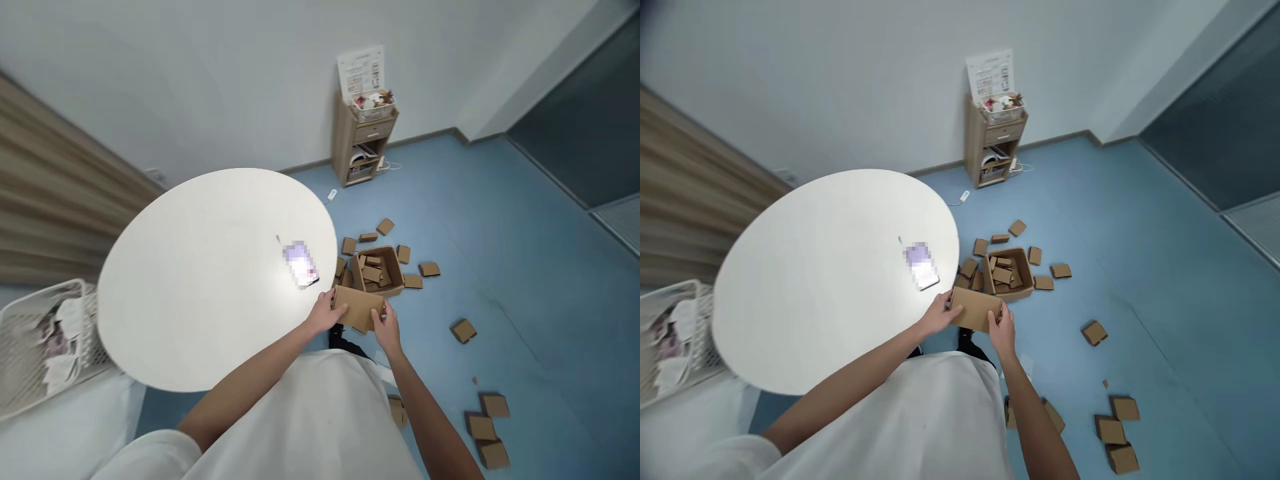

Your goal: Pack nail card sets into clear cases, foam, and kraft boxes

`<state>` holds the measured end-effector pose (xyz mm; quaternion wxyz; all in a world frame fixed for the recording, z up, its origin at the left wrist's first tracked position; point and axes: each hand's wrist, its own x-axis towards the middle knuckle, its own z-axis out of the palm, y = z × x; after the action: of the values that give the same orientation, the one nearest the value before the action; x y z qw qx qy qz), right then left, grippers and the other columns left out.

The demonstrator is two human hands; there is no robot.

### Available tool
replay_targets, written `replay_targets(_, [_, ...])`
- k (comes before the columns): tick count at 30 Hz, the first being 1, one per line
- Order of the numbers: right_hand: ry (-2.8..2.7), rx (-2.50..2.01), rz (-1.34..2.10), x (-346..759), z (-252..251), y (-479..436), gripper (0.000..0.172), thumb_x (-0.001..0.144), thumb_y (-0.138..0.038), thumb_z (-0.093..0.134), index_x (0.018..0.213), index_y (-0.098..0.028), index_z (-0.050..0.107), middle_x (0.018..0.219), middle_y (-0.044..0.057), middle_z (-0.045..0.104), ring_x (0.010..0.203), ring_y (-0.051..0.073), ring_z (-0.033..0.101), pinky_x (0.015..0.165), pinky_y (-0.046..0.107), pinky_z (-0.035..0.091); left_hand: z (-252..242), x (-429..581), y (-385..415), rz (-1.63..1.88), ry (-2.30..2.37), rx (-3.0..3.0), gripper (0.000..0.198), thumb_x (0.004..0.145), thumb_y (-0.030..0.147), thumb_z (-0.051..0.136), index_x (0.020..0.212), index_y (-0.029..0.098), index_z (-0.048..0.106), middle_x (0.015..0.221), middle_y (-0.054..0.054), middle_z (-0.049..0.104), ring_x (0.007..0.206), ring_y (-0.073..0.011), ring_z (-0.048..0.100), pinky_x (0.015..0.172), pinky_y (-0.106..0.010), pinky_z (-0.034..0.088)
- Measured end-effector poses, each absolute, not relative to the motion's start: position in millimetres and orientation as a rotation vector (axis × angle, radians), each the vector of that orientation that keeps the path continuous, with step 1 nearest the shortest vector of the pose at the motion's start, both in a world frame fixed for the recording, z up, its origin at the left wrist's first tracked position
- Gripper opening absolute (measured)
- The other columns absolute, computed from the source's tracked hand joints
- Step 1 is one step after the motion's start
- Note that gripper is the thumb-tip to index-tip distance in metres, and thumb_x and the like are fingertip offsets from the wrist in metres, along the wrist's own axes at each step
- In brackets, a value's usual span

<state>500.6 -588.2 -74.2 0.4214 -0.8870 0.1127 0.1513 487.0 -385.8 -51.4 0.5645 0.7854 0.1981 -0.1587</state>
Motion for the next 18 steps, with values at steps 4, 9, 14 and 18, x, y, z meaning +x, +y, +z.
replay_targets(4, [0.356, -2.188, 0.393, 531.0, -76.7, -643.9, 0.058, 0.075, -0.046, 0.046, 0.128, -0.024, 0.038, 0.104, 0.010, 0.052, 0.090, 0.023, 0.053, 0.076, 0.034, 0.044, -62.6, 541.7, -432.9, -0.528, 0.293, 1.686, 0.054, 0.071, 0.042, 0.061, 0.118, 0.018, 0.049, 0.110, -0.011, 0.058, 0.097, -0.0225, 0.056, 0.082, -0.033, 0.046])
replay_targets(9, [0.419, -2.033, 0.338, 565.3, -74.4, -676.2, 0.070, 0.075, -0.049, 0.046, 0.135, -0.022, 0.025, 0.125, 0.012, 0.045, 0.099, 0.023, 0.053, 0.081, 0.034, 0.044, -74.5, 592.5, -469.5, -0.609, 0.246, 1.624, 0.048, 0.078, 0.040, 0.054, 0.121, 0.019, 0.047, 0.119, -0.009, 0.055, 0.106, -0.0210, 0.053, 0.088, -0.032, 0.043])
replay_targets(14, [0.572, -1.976, 0.321, 569.4, -73.8, -683.8, 0.091, 0.071, -0.052, 0.051, 0.140, -0.018, 0.001, 0.146, 0.013, 0.009, 0.112, 0.026, 0.048, 0.089, 0.034, 0.041, -78.0, 608.5, -485.1, -0.655, 0.234, 1.690, 0.066, 0.071, 0.044, 0.060, 0.129, 0.021, 0.039, 0.136, -0.010, 0.038, 0.122, -0.0263, 0.038, 0.096, -0.036, 0.036])
replay_targets(18, [0.570, -1.959, 0.293, 547.8, -78.2, -681.1, 0.091, 0.071, -0.048, 0.054, 0.140, -0.019, 0.002, 0.146, 0.014, 0.009, 0.102, 0.025, 0.056, 0.089, 0.036, 0.042, -73.6, 588.3, -468.4, -0.699, 0.230, 1.763, 0.073, 0.064, 0.042, 0.067, 0.128, 0.020, 0.040, 0.136, -0.011, 0.037, 0.125, -0.0278, 0.034, 0.101, -0.039, 0.029])
